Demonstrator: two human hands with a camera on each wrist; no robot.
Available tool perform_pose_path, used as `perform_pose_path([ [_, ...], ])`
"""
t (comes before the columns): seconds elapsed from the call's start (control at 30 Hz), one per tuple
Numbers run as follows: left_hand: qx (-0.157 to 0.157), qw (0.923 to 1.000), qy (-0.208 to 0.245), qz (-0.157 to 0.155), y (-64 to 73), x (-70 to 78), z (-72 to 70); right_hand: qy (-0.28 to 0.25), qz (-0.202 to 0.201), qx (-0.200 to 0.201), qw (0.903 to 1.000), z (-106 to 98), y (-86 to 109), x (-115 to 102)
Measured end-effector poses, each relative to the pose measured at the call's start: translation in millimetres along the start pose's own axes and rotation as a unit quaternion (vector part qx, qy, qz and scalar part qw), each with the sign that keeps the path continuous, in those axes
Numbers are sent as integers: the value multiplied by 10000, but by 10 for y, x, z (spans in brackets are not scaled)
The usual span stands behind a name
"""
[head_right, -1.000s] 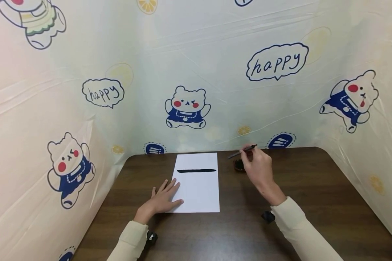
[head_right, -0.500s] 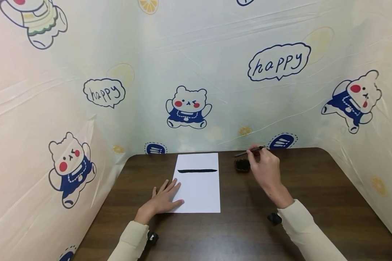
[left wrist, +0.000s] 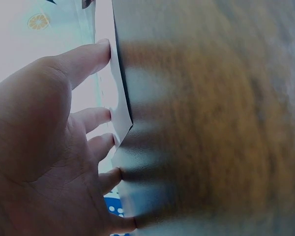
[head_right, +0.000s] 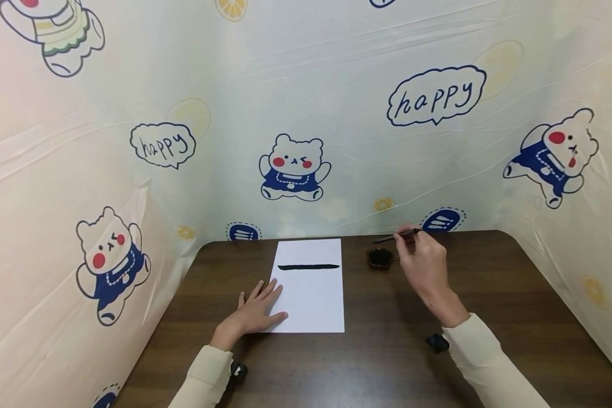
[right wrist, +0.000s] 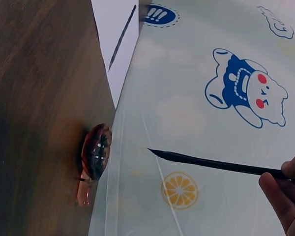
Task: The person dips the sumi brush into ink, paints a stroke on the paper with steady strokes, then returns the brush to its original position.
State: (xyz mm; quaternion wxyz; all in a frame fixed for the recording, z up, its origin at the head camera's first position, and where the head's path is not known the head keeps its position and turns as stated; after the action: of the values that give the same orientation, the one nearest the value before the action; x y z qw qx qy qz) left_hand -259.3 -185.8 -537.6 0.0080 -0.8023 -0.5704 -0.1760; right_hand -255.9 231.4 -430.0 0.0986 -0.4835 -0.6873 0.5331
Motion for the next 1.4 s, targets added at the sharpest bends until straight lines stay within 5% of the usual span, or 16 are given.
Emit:
perform_pose_path([
  [0.73, 1, 10000, -15, -35, 7, 23, -25, 104, -262, -122, 9995, -134, 39, 102],
  [1.4, -15, 10000, 15, 22, -1, -7, 2, 217, -1637, -858, 9825, -213, 150, 227],
])
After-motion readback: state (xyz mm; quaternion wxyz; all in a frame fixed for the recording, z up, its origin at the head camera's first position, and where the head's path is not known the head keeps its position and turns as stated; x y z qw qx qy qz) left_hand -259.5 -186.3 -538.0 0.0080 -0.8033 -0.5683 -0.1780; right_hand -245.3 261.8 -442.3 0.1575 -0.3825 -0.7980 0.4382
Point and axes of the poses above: each hand's wrist, its own y-axis away from the middle knuckle, its own z-axis out of the palm, x = y × z, the point moved 1 cm from there along -y, towards the middle knuckle, and after that the axes turned 4 degrees about -y, right-handed, at the moved point
